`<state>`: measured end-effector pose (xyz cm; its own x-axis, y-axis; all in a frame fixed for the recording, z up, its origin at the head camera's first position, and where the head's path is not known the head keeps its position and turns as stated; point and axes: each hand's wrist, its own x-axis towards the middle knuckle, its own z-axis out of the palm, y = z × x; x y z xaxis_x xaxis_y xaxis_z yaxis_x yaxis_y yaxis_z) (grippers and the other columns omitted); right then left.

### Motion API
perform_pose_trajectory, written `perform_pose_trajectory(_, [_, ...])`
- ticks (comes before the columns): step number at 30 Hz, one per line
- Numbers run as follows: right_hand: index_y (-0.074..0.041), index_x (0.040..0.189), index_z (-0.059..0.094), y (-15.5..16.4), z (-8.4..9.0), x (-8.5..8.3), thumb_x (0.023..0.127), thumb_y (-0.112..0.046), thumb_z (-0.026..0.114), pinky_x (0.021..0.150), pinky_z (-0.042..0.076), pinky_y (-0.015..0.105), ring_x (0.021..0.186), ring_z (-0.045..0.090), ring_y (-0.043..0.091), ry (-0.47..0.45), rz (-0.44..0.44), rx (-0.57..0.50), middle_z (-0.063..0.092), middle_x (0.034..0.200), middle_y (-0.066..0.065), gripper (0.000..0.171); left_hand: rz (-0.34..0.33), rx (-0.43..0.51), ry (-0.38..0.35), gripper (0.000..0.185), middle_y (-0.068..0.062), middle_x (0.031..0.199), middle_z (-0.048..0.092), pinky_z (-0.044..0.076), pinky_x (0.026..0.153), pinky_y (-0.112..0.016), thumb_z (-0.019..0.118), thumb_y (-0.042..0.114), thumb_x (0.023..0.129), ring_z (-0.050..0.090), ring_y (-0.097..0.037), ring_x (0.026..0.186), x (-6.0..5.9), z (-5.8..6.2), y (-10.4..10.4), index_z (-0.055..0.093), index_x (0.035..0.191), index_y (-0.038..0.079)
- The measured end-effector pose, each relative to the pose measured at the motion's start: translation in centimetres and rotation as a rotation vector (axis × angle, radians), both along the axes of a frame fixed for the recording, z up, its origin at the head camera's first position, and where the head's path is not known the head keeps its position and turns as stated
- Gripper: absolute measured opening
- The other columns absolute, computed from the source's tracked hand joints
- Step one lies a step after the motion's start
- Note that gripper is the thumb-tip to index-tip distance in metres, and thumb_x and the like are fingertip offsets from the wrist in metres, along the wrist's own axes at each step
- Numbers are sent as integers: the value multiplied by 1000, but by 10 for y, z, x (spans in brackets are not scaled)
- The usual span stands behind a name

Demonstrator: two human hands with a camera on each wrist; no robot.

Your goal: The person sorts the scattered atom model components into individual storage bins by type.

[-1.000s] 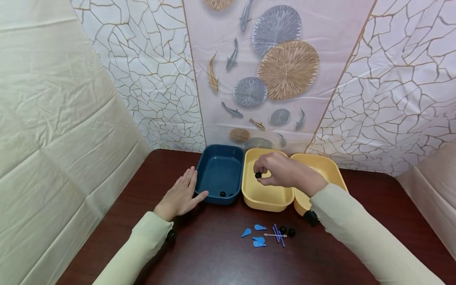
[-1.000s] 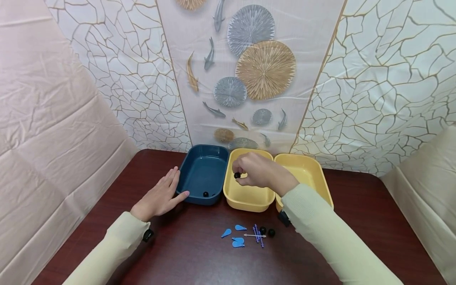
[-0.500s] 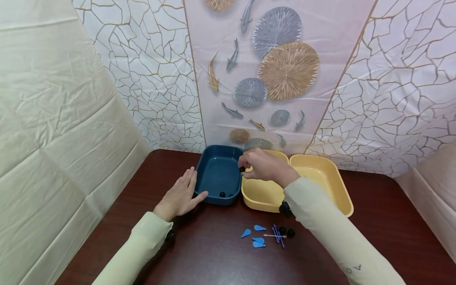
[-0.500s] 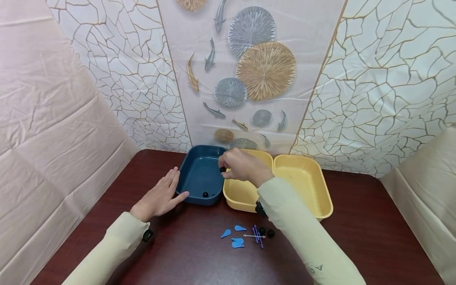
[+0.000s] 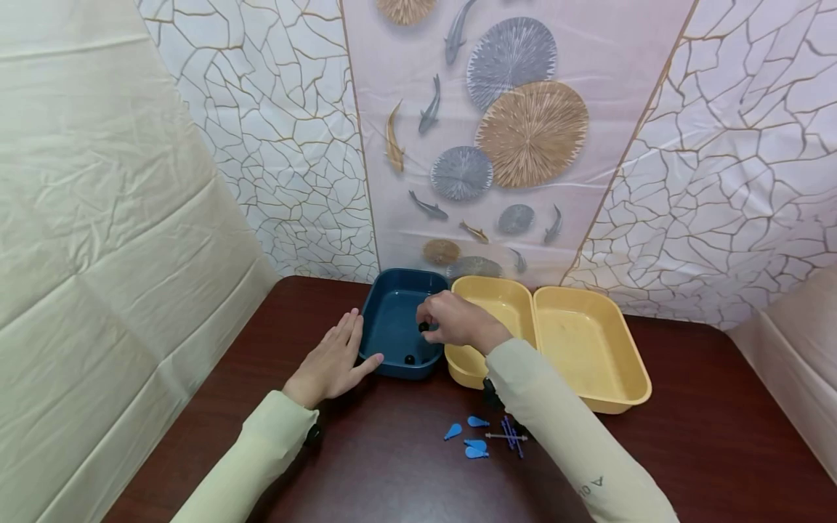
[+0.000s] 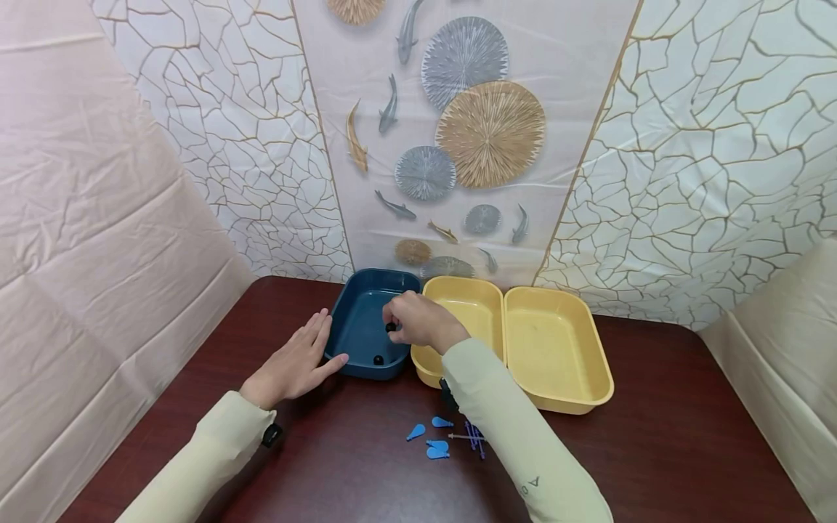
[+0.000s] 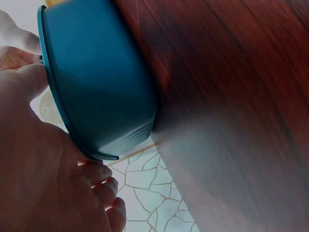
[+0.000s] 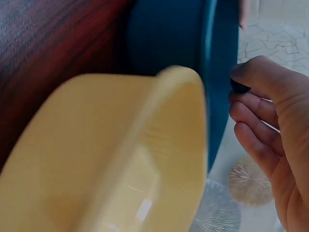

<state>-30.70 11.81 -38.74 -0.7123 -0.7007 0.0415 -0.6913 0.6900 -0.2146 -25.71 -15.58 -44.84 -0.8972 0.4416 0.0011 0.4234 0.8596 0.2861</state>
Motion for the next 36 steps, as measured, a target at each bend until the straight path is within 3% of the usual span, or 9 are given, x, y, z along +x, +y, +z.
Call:
perform_pose_trajectory(7, [-4,116,78,0,-3,-2,97,-14,77,91,63,35,102,73,22,-14,-32,16,79,113,10,21,-4,0,0,94,-23,177,10,19,133,-58,46,59,107,13,-42,165,0,0,2,13,167,-5])
perform_pose_trajectory(15, [-5,117,77,15,26,4,99,-16,75,92,63,37,105,75,25,13,8,4,77,118,14,21,-8,-3,4,93,-23,177,9,19,133,-58,45,59,107,13,-43,165,-2,1,2,13,167,-5])
perform_pose_trajectory(20, [-3,115,78,29,46,19,97,-13,76,92,63,40,104,75,28,39,39,1,78,114,14,20,-4,-3,2,93,-23,177,9,18,133,-58,45,58,107,12,-43,165,-3,1,2,13,167,-6])
perform_pose_trajectory(25, [-3,117,79,47,60,37,95,-11,77,91,63,41,103,73,25,39,13,13,78,113,12,22,-3,-5,-1,93,-23,177,9,18,133,-58,46,58,107,13,-43,165,-3,1,1,13,167,-6])
perform_pose_trajectory(36, [-5,112,79,88,70,75,92,-10,80,84,63,39,96,73,22,97,27,48,79,108,8,20,-1,-10,1,93,-24,177,10,19,133,-58,46,58,107,13,-43,165,-1,0,1,14,166,-6])
